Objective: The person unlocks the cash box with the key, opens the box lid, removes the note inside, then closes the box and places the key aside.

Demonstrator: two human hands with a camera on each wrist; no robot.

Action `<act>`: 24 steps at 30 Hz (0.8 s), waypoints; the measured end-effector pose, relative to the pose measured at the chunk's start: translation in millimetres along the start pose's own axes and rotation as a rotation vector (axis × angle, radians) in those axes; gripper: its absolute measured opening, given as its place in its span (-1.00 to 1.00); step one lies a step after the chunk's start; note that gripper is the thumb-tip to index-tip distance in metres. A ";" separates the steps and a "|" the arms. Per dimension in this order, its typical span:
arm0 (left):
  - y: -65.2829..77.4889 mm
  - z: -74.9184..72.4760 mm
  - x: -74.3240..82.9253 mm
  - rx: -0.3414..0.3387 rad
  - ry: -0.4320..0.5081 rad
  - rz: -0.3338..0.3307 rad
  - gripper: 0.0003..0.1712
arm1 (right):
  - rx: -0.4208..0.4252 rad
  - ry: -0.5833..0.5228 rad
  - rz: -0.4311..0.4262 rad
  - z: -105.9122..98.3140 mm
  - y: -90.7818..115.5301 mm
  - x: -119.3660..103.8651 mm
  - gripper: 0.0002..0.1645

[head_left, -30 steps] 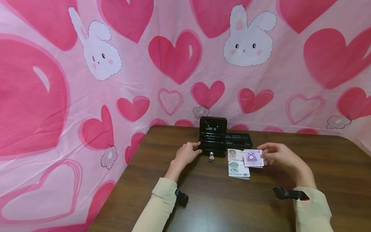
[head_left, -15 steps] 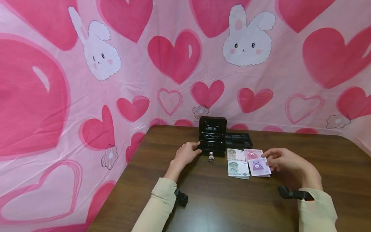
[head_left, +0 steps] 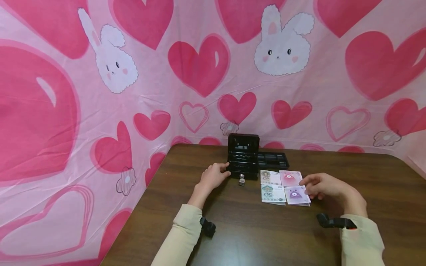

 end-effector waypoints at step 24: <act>-1.0 -0.6 0.0 -0.013 0.016 -0.004 -0.51 | 0.332 0.181 -0.021 -21.5 -7.5 -29.1 -0.45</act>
Point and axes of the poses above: each hand's wrist, its own y-axis away from the middle knuckle, its own z-axis out of the palm, x = y × z, the point moved 10 cm from there along -y, towards the middle knuckle, and after that the axes turned 6 degrees about x, right-handed, at the moved point
